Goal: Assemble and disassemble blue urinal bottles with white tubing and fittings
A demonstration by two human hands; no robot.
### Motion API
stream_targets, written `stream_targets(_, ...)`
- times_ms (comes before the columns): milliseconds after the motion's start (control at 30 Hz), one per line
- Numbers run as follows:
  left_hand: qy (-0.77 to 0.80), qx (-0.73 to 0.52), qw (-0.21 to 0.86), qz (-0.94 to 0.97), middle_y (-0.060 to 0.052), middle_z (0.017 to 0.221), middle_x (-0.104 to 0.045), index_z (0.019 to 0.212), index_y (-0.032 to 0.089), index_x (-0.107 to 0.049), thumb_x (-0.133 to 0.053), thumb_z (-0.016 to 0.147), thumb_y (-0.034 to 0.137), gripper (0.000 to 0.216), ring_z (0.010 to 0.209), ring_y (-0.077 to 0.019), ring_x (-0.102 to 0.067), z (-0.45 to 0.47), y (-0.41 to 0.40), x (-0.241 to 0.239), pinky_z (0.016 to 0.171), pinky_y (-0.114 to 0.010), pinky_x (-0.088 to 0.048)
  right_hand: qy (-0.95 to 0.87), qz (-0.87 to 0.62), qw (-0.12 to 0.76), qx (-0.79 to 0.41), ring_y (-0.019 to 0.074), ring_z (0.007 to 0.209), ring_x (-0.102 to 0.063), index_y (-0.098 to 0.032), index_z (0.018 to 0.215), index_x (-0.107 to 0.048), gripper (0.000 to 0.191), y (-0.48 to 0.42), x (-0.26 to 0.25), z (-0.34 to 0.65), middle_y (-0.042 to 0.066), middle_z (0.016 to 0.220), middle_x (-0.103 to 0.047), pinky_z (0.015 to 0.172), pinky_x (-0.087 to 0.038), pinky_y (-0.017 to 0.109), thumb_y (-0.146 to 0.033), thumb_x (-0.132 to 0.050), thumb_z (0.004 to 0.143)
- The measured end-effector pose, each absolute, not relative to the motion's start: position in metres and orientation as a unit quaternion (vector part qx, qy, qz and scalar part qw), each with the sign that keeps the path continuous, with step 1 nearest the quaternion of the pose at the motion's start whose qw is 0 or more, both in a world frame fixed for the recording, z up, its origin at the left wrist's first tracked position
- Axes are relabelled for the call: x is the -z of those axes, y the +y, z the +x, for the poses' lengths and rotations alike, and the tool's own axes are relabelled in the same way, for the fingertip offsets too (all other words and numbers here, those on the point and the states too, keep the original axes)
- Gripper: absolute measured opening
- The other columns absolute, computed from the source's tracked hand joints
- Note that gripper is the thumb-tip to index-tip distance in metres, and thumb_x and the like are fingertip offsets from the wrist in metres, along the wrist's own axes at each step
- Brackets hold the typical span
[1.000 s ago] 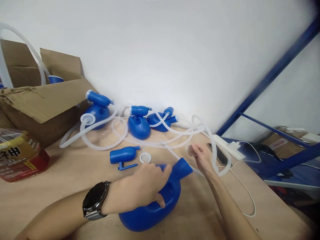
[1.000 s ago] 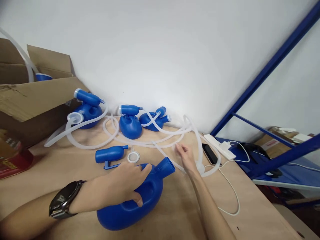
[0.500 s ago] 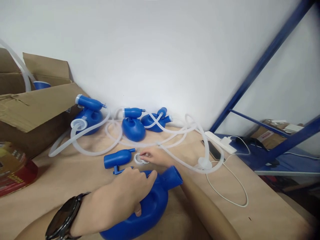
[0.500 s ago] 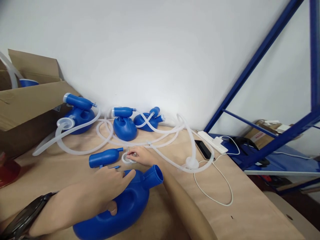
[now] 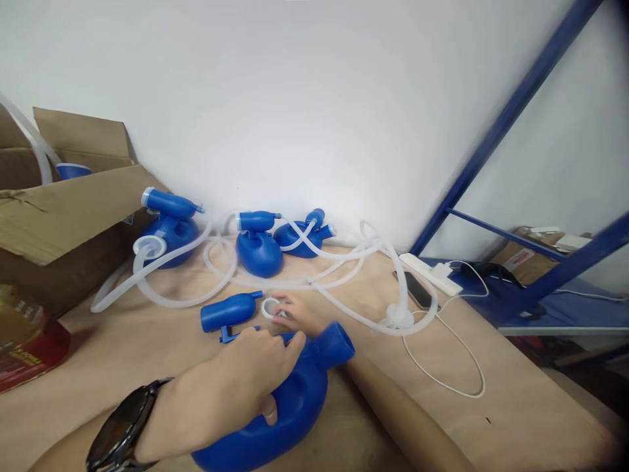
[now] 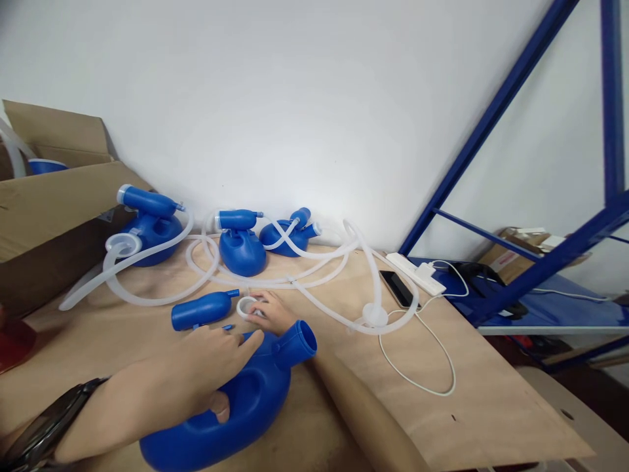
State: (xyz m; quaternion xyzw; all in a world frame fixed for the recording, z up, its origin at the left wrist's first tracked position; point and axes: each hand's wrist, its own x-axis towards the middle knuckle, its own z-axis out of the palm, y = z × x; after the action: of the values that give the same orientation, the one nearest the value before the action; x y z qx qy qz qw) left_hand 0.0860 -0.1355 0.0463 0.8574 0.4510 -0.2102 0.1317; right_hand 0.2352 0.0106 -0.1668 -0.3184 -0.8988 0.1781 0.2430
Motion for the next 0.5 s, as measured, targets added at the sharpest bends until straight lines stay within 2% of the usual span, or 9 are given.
stream_targets(100,0.454,0.208,0.153,0.853,-0.015,0.117,-0.074,0.124,0.017,-0.066,-0.092,0.075,0.022,0.056,0.106,-0.0388,-0.073,0.085,-0.135,-0.049,0.083,-0.041,-0.056,-0.875,-0.340,0.282,-0.199,0.0222,0.131,-0.061,-0.021,0.101,-0.076,0.022,0.018,0.170,0.245,0.010,0.139,-0.061,0.117,-0.050,0.041,-0.041,-0.066,0.099)
stream_targets(233,0.443,0.165,0.159,0.867,-0.011,0.113,-0.074,0.133,0.021,-0.063,-0.086,0.078,0.021,0.059,0.106,-0.0361,-0.072,0.067,-0.133,-0.037,0.084,-0.038,-0.054,-0.858,-0.362,0.295,-0.215,0.0251,0.133,-0.060,-0.021,0.102,-0.076,0.025,0.025,0.185,0.271,0.011,0.140,-0.060,0.118,-0.049,0.046,-0.044,-0.067,0.097)
stream_targets(300,0.434,0.133,0.154,0.878,-0.011,0.114,-0.074,0.136,0.023,-0.063,-0.079,0.082,0.018,0.056,0.104,-0.0350,-0.072,0.056,-0.130,-0.028,0.085,-0.039,-0.054,-0.857,-0.368,0.284,-0.223,0.0275,0.137,-0.058,-0.023,0.113,-0.076,0.031,0.022,0.191,0.285,0.012,0.144,-0.059,0.119,-0.047,0.049,-0.047,-0.072,0.094)
stream_targets(333,0.430,0.123,0.152,0.881,-0.010,0.116,-0.073,0.137,0.024,-0.062,-0.077,0.083,0.017,0.056,0.105,-0.0351,-0.071,0.051,-0.128,-0.025,0.086,-0.040,-0.053,-0.856,-0.372,0.280,-0.225,0.0287,0.140,-0.055,-0.025,0.124,-0.073,0.039,0.018,0.192,0.292,0.012,0.149,-0.057,0.121,-0.046,0.050,-0.048,-0.073,0.092)
stream_targets(433,0.428,0.125,0.152,0.882,-0.011,0.120,-0.072,0.138,0.025,-0.063,-0.077,0.083,0.019,0.057,0.111,-0.0365,-0.068,0.044,-0.121,-0.023,0.093,-0.043,-0.052,-0.855,-0.374,0.264,-0.244,0.0288,0.153,-0.044,-0.027,0.152,-0.054,0.069,0.000,0.177,0.312,0.013,0.163,-0.045,0.128,-0.039,0.051,-0.053,-0.073,0.091)
stream_targets(500,0.424,0.144,0.157,0.880,-0.011,0.118,-0.072,0.133,0.023,-0.067,-0.078,0.084,0.022,0.050,0.112,-0.0369,-0.068,0.043,-0.115,-0.026,0.094,-0.043,-0.051,-0.852,-0.368,0.251,-0.275,0.0262,0.155,-0.042,-0.027,0.153,-0.053,0.064,-0.017,0.154,0.324,0.011,0.166,-0.042,0.130,-0.037,0.048,-0.051,-0.068,0.096)
